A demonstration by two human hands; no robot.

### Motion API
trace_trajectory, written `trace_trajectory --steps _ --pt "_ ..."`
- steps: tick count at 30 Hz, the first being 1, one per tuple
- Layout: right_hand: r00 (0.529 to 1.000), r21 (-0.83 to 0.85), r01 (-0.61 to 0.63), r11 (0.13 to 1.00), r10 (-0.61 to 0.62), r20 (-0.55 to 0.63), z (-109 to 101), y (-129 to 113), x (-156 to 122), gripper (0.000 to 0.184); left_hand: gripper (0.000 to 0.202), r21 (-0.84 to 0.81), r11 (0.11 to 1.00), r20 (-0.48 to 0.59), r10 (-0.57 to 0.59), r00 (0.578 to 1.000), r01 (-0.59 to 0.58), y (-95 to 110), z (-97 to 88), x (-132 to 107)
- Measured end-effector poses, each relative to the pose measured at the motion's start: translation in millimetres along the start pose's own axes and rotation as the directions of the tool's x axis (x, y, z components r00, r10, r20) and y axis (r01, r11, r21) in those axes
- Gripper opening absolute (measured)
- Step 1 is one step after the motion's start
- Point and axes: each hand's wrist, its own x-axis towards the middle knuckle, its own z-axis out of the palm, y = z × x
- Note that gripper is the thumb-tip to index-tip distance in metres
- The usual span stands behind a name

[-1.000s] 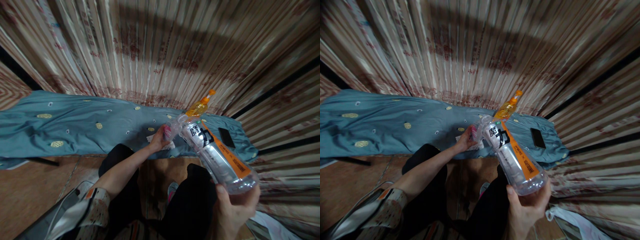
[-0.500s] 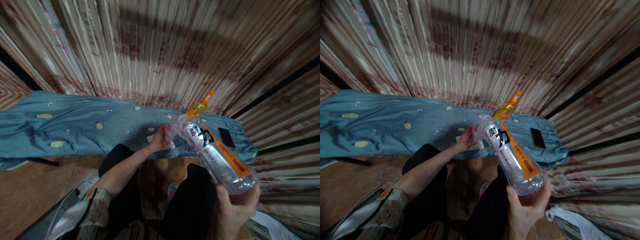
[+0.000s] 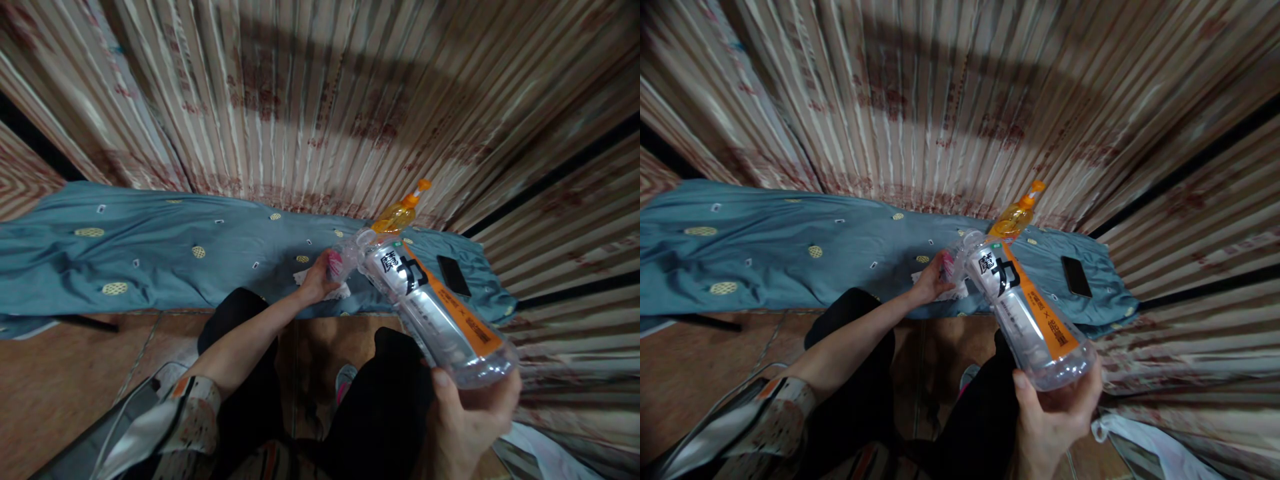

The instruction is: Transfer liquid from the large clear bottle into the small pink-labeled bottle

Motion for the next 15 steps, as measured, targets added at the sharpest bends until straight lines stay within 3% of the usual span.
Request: trace_trajectory --steps 15 --pt "1.0 -0.018 -0.004 1.0 0.004 -0.003 -1.9 4.8 0.1 0.136 0.108 0.032 0.999 -0.008 0.006 1.0 -0.006 2.0 0.0 -1.4"
